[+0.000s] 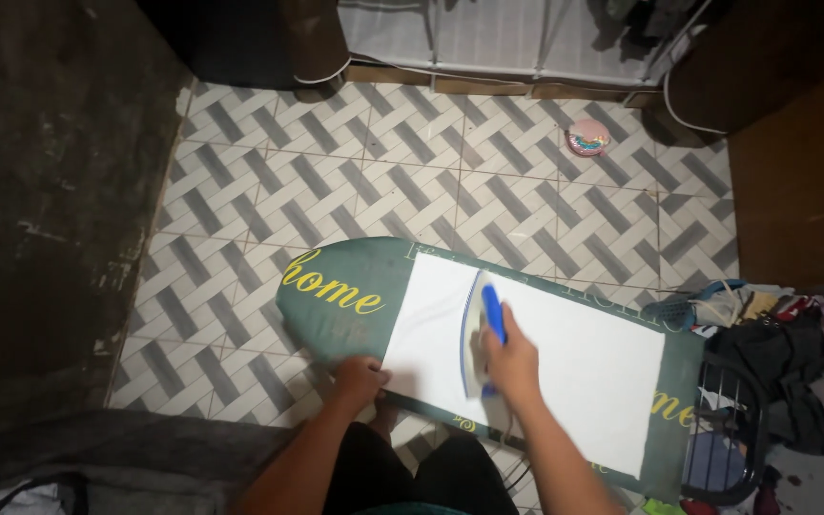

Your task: Ironing and folding a white piece of cloth on an ironing board.

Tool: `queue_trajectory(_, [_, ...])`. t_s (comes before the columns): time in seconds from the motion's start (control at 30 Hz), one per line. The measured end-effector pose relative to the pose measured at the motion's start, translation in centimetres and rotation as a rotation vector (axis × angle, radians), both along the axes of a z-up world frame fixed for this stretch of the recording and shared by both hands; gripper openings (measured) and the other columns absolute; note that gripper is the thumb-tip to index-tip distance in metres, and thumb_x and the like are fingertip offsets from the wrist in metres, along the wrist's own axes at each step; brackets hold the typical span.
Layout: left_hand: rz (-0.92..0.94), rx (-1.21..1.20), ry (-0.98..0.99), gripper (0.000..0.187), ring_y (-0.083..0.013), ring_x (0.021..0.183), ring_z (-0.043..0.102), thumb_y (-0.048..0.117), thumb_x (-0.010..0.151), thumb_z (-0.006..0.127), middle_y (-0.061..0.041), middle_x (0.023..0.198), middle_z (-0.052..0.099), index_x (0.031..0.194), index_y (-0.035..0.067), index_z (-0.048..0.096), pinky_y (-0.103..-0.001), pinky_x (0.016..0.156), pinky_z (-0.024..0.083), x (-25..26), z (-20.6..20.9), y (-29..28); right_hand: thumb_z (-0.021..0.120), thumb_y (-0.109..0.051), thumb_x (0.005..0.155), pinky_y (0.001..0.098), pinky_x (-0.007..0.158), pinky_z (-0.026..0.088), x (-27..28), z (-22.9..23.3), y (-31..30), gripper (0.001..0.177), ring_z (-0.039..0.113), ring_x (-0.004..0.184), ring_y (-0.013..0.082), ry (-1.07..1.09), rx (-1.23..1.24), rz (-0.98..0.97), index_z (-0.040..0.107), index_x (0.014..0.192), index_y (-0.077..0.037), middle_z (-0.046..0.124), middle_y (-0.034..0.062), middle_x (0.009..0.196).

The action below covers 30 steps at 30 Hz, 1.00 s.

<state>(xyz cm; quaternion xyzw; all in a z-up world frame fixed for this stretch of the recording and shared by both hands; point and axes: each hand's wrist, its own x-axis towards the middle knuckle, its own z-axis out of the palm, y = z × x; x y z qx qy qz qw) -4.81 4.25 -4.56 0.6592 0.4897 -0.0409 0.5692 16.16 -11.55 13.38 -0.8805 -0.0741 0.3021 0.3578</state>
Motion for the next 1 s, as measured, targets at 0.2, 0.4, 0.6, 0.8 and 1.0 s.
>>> queue_trajectory(0.2, [0.079, -0.093, -0.064, 0.019, -0.0175, 0.057, 0.071, 0.013, 0.082, 0.076, -0.011, 0.069, 0.075, 0.088, -0.005, 0.076, -0.033, 0.053, 0.055, -1.2, -0.2, -0.1, 0.065, -0.028, 0.095, 0.0336, 0.059, 0.053, -1.0, -4.0, -0.6, 0.060, 0.066, 0.060, 0.0168, -0.255, 0.067, 0.117, 0.049, 0.151, -0.013, 0.069, 0.0134, 0.076])
queue_trajectory(0.4, [0.046, -0.138, -0.073, 0.022, -0.0158, 0.056, 0.067, 0.019, 0.086, 0.073, -0.009, 0.070, 0.075, 0.090, -0.003, 0.075, -0.032, 0.055, 0.054, -1.6, 0.0, -0.4, 0.063, -0.027, 0.093, 0.0378, 0.056, 0.055, -3.3, -2.4, 0.5, 0.064, 0.067, 0.055, 0.0206, 0.045, 0.037, 0.029, 0.045, 0.154, -0.019, 0.073, 0.0146, 0.075])
queue_trajectory(0.6, [-0.006, -0.110, -0.025, 0.025, -0.0171, 0.054, 0.065, 0.020, 0.088, 0.068, -0.011, 0.071, 0.074, 0.086, -0.004, 0.073, -0.033, 0.058, 0.054, -1.0, 3.0, -0.1, 0.059, -0.026, 0.095, 0.0392, 0.054, 0.054, -1.6, -0.8, 4.1, 0.064, 0.065, 0.053, 0.0202, 0.008, 0.124, -0.009, 0.043, 0.157, -0.020, 0.069, 0.0154, 0.074])
queue_trajectory(0.8, [-0.007, -0.120, -0.092, 0.024, -0.0149, 0.058, 0.068, 0.019, 0.085, 0.069, -0.009, 0.074, 0.077, 0.091, -0.004, 0.073, -0.031, 0.062, 0.056, -1.7, 2.2, 0.0, 0.062, -0.027, 0.092, 0.0374, 0.054, 0.055, -4.8, -1.0, 3.0, 0.068, 0.066, 0.052, 0.0213, 0.054, 0.039, 0.114, 0.040, 0.156, -0.020, 0.071, 0.0129, 0.074])
queue_trajectory(1.0, [0.019, -0.162, -0.114, 0.025, -0.0133, 0.060, 0.066, 0.021, 0.086, 0.069, -0.009, 0.075, 0.076, 0.091, -0.004, 0.074, -0.030, 0.062, 0.055, -2.3, 1.8, -0.2, 0.062, -0.028, 0.095, 0.0401, 0.056, 0.054, -2.0, -1.6, 7.4, 0.063, 0.066, 0.055, 0.0245, -0.015, 0.089, 0.084, 0.045, 0.155, -0.017, 0.069, 0.0180, 0.070])
